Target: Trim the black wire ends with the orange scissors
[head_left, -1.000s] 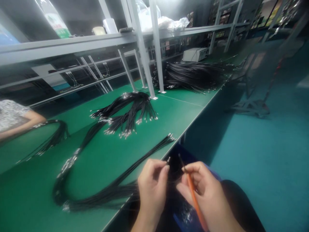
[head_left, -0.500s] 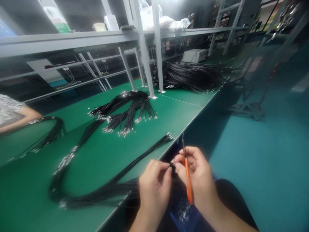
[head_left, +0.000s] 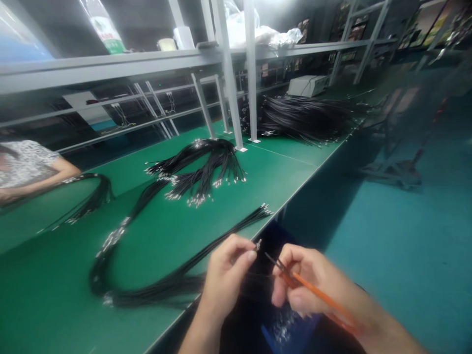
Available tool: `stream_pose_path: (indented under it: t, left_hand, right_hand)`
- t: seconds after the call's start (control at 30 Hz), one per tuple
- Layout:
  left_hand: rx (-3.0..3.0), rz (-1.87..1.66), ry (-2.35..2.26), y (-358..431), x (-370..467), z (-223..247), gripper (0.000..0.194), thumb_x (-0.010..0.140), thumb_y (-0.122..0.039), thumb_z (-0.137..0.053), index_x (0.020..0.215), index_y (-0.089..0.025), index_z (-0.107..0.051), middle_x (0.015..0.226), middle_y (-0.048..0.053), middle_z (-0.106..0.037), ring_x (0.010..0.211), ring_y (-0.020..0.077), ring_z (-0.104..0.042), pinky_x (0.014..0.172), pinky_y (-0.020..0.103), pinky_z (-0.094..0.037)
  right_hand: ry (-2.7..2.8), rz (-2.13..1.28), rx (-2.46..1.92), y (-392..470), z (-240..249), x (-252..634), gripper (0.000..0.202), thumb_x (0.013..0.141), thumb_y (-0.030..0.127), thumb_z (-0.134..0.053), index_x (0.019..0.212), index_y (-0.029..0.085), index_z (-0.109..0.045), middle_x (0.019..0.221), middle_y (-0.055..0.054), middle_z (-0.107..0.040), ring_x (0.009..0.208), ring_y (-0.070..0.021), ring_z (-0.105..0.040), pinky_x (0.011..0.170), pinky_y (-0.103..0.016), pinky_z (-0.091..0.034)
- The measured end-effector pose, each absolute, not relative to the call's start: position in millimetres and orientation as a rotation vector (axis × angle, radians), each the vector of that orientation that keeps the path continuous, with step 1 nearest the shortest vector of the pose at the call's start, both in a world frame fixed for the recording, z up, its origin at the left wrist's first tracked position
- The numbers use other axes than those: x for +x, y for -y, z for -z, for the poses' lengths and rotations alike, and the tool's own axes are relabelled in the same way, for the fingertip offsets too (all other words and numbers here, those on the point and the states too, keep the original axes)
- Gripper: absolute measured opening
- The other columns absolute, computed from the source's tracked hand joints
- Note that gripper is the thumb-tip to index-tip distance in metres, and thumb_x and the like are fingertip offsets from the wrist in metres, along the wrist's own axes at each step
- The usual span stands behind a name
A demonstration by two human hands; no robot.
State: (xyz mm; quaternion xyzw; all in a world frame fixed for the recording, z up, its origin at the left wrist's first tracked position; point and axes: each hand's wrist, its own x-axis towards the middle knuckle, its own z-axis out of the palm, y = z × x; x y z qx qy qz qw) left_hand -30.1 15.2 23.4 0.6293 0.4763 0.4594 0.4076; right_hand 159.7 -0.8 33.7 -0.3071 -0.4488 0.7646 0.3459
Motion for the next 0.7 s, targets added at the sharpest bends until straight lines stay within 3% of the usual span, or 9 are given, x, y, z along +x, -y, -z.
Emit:
stream_pose_path:
  t: [0.23, 0.7]
  left_hand:
    - [1.552, -1.148, -1.125, -14, -31, -27, 0.008, 0.082, -0.025, -0.062, 0.077, -0.018, -0.065, 0.076, 0.002, -0.058, 0.073, 0.0162, -0.054, 0.068, 0.026, -0.042]
    - [1.584, -1.147, -1.114, -14, -32, -23, 0.007, 0.082, -0.023, -0.061, 0.077, -0.019, -0.064, 0.076, 0.002, -0.059, 0.074, 0.0162, -0.055, 0.068, 0.026, -0.042]
  right_hand:
    - [1.148, -2.123, -0.707, -14, -22, 155, 0.035, 0.066, 0.029, -0.076, 0.087, 0.015, -0.053, 0.068, -0.005, -0.071, 0.041, -0.004, -0.045, 0.041, -0.017, -0.029]
    - [1.173, -2.101, -0.806, -19, -18, 153, 0.029, 0.069, 0.026, -0.074, 0.085, 0.016, -0.052, 0.062, -0.002, -0.07, 0.031, -0.0027, -0.043, 0.031, -0.012, -0.027]
